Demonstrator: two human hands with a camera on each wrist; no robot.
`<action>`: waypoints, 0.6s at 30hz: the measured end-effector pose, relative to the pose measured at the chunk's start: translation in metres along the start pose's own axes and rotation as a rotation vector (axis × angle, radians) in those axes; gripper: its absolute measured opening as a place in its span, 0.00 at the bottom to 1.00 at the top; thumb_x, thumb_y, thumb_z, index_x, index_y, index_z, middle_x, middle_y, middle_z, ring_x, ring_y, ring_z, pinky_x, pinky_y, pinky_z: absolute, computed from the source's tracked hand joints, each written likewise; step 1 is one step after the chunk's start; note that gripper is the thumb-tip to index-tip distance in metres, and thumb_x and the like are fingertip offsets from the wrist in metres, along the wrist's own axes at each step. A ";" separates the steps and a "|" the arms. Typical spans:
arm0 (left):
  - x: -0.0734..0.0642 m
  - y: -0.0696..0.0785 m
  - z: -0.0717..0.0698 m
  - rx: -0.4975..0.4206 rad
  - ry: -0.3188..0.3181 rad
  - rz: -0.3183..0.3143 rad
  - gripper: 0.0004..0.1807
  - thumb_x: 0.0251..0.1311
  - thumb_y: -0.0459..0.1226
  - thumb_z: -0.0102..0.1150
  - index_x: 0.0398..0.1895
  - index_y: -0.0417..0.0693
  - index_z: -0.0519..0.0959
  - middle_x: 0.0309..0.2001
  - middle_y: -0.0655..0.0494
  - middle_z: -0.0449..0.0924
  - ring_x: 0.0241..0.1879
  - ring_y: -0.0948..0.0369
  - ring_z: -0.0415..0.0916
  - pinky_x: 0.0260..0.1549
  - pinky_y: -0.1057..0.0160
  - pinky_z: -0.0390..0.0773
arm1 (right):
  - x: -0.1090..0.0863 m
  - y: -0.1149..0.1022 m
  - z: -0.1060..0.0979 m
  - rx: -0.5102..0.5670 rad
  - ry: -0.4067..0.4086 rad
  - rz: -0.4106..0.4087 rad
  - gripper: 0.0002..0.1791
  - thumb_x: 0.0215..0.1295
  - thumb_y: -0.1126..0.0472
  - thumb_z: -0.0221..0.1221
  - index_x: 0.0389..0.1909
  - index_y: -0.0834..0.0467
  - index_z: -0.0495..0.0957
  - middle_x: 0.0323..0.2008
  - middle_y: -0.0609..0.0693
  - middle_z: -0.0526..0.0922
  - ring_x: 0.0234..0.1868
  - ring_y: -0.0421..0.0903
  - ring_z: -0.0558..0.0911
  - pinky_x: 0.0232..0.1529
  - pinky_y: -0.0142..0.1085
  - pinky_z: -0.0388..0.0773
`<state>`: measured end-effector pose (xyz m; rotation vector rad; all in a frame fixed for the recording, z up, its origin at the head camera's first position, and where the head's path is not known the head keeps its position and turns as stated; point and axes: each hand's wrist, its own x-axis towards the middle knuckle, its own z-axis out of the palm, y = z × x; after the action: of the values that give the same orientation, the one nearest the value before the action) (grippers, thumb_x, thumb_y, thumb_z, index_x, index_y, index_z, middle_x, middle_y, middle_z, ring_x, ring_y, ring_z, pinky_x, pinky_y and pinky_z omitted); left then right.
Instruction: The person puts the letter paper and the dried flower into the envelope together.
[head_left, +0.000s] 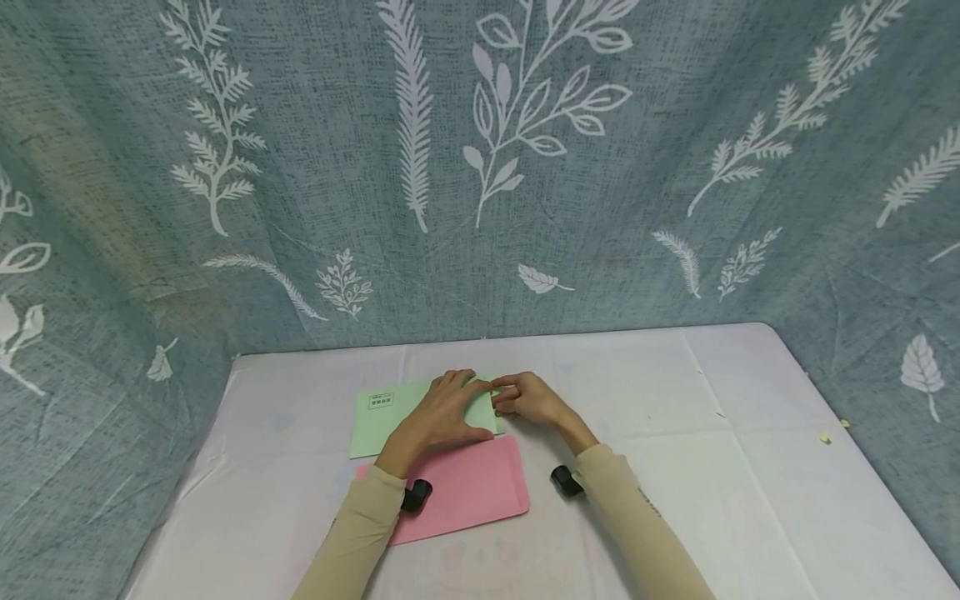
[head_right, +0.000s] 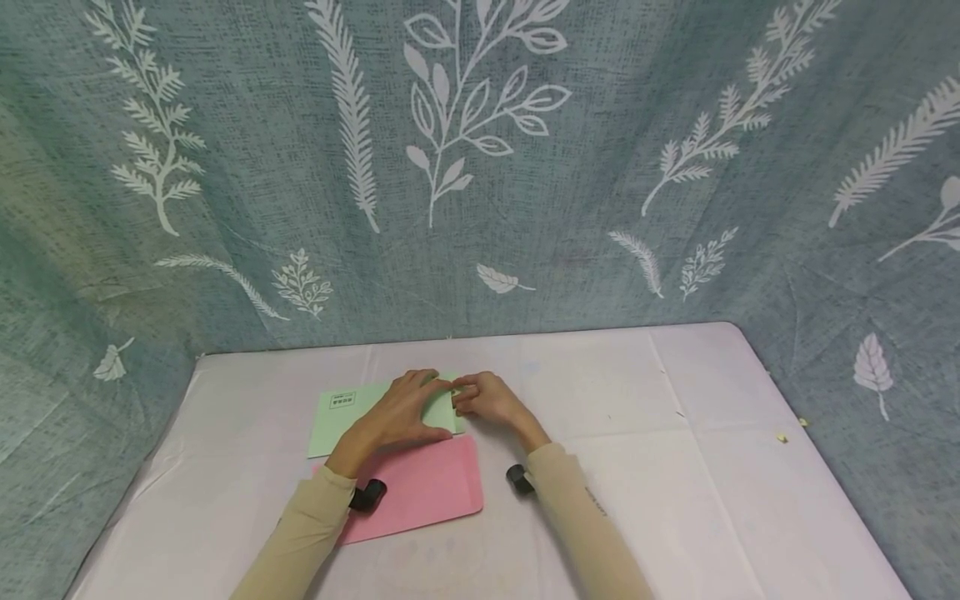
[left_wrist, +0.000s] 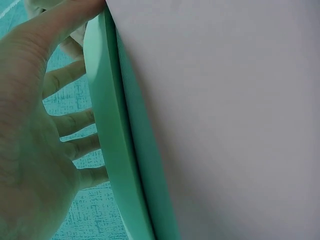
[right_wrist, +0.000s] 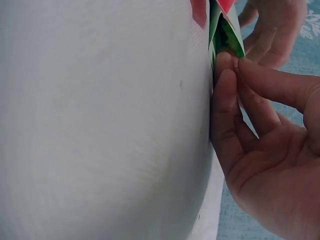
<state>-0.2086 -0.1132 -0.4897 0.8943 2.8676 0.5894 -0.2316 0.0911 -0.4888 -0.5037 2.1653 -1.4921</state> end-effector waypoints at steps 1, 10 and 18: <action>0.000 0.000 0.000 0.003 -0.003 0.002 0.41 0.50 0.56 0.71 0.67 0.50 0.71 0.66 0.39 0.65 0.66 0.41 0.61 0.63 0.38 0.61 | -0.001 -0.001 0.000 -0.002 0.005 0.002 0.25 0.65 0.75 0.55 0.63 0.77 0.66 0.45 0.68 0.83 0.41 0.56 0.86 0.42 0.40 0.83; 0.000 0.000 -0.001 0.006 0.002 0.015 0.36 0.50 0.55 0.72 0.63 0.55 0.75 0.66 0.38 0.64 0.65 0.40 0.61 0.62 0.37 0.61 | -0.004 0.005 -0.004 -0.030 0.043 0.026 0.21 0.70 0.69 0.55 0.62 0.71 0.70 0.41 0.61 0.86 0.38 0.50 0.87 0.40 0.36 0.83; 0.001 0.001 -0.002 0.018 -0.004 0.014 0.35 0.50 0.55 0.71 0.62 0.55 0.76 0.66 0.37 0.65 0.65 0.40 0.61 0.62 0.37 0.61 | -0.016 0.009 -0.020 -0.170 0.109 0.018 0.18 0.70 0.66 0.56 0.57 0.68 0.76 0.39 0.58 0.87 0.35 0.45 0.85 0.36 0.35 0.82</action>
<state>-0.2091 -0.1130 -0.4880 0.9177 2.8694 0.5633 -0.2296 0.1187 -0.4883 -0.4668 2.3890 -1.3617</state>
